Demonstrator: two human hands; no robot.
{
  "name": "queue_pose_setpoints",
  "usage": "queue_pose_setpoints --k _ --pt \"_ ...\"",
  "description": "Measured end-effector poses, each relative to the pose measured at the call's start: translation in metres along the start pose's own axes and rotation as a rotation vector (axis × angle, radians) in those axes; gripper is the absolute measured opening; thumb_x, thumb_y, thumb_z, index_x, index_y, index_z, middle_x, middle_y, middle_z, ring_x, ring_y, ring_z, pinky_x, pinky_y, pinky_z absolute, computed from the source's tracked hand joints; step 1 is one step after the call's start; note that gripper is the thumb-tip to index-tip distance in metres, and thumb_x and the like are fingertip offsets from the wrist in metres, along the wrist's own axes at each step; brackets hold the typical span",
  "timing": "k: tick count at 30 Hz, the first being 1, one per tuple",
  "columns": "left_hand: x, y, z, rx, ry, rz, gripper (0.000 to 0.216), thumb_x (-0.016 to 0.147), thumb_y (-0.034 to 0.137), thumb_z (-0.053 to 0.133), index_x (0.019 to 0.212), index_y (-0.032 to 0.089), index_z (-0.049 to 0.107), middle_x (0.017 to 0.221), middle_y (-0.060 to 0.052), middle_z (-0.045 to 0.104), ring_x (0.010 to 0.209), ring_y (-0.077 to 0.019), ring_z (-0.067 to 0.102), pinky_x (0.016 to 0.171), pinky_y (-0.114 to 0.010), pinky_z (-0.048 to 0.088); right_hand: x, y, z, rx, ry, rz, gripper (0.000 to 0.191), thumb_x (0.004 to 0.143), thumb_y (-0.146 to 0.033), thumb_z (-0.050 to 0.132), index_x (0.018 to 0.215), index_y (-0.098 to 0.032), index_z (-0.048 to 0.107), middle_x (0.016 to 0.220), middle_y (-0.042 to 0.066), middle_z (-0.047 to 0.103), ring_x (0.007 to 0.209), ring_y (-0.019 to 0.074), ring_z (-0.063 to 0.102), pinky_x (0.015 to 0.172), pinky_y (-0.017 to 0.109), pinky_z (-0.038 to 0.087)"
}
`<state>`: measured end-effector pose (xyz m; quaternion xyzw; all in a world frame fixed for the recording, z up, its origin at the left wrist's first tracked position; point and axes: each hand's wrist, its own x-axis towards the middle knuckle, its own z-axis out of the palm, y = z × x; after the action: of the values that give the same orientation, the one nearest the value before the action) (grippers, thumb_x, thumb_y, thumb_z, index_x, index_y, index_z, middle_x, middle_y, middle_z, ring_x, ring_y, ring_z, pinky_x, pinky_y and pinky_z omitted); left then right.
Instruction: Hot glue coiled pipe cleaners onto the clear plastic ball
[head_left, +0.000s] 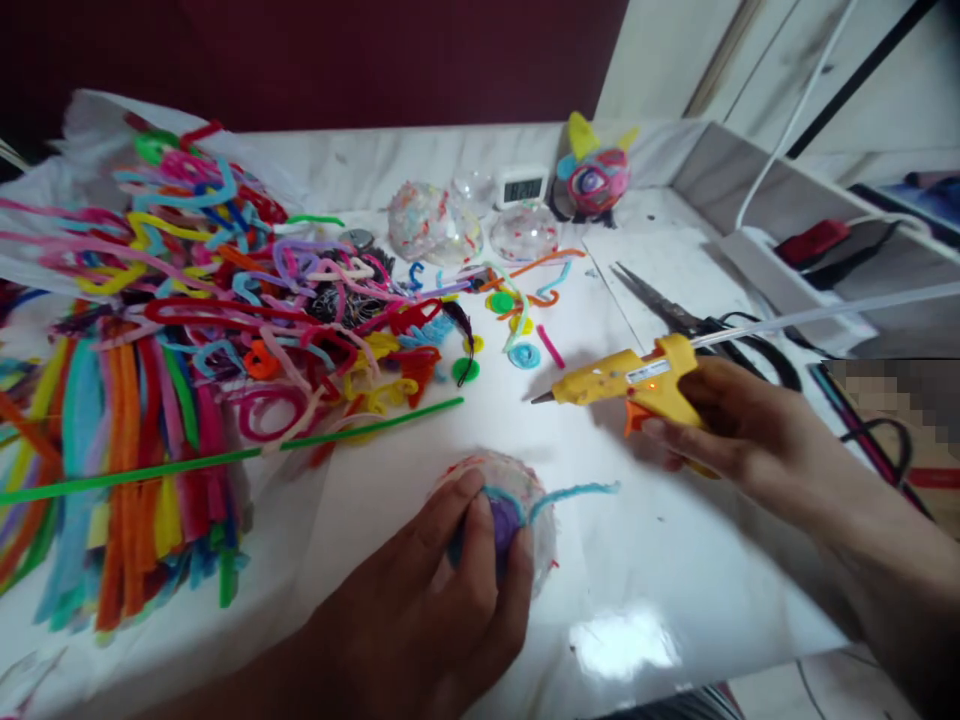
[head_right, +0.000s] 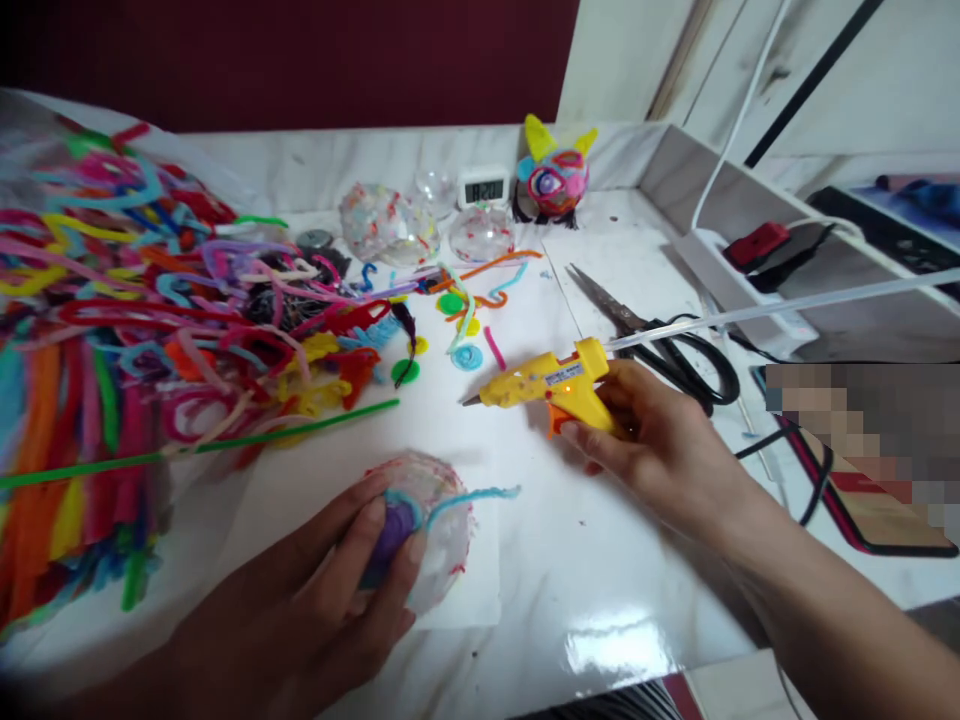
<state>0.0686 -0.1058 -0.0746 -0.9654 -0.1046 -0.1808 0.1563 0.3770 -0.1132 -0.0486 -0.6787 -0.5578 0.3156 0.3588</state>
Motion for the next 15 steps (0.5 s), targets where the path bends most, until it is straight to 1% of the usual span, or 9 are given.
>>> queue_pose_setpoints --k 2,3,6,8,9,10,12,13,15 --pt "-0.002 0.000 0.003 -0.016 0.040 0.016 0.044 0.085 0.024 0.069 0.123 0.005 0.057 0.115 -0.016 0.060 0.124 -0.0380 0.053 0.109 -0.056 0.047 0.002 0.008 0.001 -0.050 -0.031 -0.010 0.046 0.081 -0.048 0.065 0.115 -0.020 0.054 0.092 0.007 0.067 0.072 0.0191 0.067 0.057 0.031 0.058" --pt "-0.002 -0.001 0.005 -0.022 0.042 0.028 0.042 0.085 0.023 0.069 0.122 0.005 0.057 0.114 -0.016 0.060 0.125 -0.0379 0.052 0.109 -0.056 0.047 0.001 0.011 0.002 -0.088 -0.022 -0.017 0.050 0.082 -0.048 0.064 0.120 -0.019 0.052 0.092 0.008 0.067 0.073 0.0201 0.067 0.060 0.034 0.058" --pt "-0.003 -0.003 0.008 -0.029 0.033 0.070 0.039 0.084 0.020 0.070 0.118 0.005 0.059 0.114 -0.015 0.062 0.123 -0.0384 0.053 0.108 -0.059 0.048 -0.007 0.013 0.000 -0.227 0.070 -0.050 0.059 0.081 -0.045 0.066 0.130 -0.016 0.052 0.096 0.011 0.066 0.080 0.0241 0.065 0.071 0.044 0.056" --pt "-0.003 -0.004 0.009 -0.025 0.040 0.076 0.037 0.083 0.019 0.072 0.116 0.006 0.060 0.115 -0.014 0.063 0.121 -0.0371 0.055 0.109 -0.060 0.047 -0.016 0.004 -0.001 -0.330 0.137 -0.134 0.049 0.083 -0.040 0.067 0.126 -0.017 0.058 0.109 0.013 0.064 0.093 0.0263 0.063 0.083 0.047 0.053" --pt "-0.003 -0.004 0.009 -0.023 0.044 0.078 0.036 0.083 0.018 0.072 0.116 0.007 0.061 0.115 -0.013 0.063 0.120 -0.0357 0.056 0.109 -0.060 0.047 -0.022 -0.003 0.000 -0.371 0.155 -0.205 0.041 0.084 -0.036 0.066 0.121 -0.018 0.062 0.114 0.013 0.063 0.100 0.0263 0.061 0.089 0.046 0.052" --pt "-0.003 -0.004 0.009 -0.020 0.055 0.080 0.036 0.083 0.019 0.072 0.116 0.007 0.061 0.114 -0.013 0.064 0.120 -0.0345 0.056 0.108 -0.060 0.048 -0.027 -0.010 0.001 -0.412 0.152 -0.318 0.034 0.086 -0.033 0.065 0.116 -0.019 0.064 0.115 0.012 0.063 0.105 0.0249 0.060 0.092 0.044 0.051" --pt "-0.003 -0.003 0.009 -0.011 0.060 0.070 0.039 0.084 0.021 0.073 0.117 0.006 0.060 0.114 -0.014 0.064 0.120 -0.0339 0.057 0.108 -0.059 0.049 -0.034 -0.025 0.006 -0.379 0.022 -0.494 0.030 0.088 -0.029 0.064 0.116 -0.021 0.063 0.116 0.009 0.065 0.109 0.0203 0.061 0.093 0.035 0.052" --pt "-0.003 -0.002 0.009 -0.007 0.060 0.063 0.041 0.084 0.021 0.073 0.119 0.006 0.059 0.114 -0.015 0.064 0.120 -0.0341 0.057 0.108 -0.058 0.049 -0.036 -0.030 0.010 -0.342 -0.068 -0.549 0.030 0.089 -0.028 0.065 0.118 -0.022 0.061 0.117 0.008 0.066 0.110 0.0182 0.062 0.093 0.032 0.052" --pt "-0.003 -0.001 0.009 -0.004 0.065 0.047 0.045 0.084 0.021 0.072 0.122 0.004 0.057 0.115 -0.018 0.063 0.122 -0.0362 0.055 0.107 -0.058 0.049 -0.034 -0.037 0.019 -0.282 -0.226 -0.594 0.030 0.090 -0.027 0.064 0.119 -0.021 0.060 0.115 0.007 0.069 0.109 0.0151 0.063 0.093 0.026 0.051"
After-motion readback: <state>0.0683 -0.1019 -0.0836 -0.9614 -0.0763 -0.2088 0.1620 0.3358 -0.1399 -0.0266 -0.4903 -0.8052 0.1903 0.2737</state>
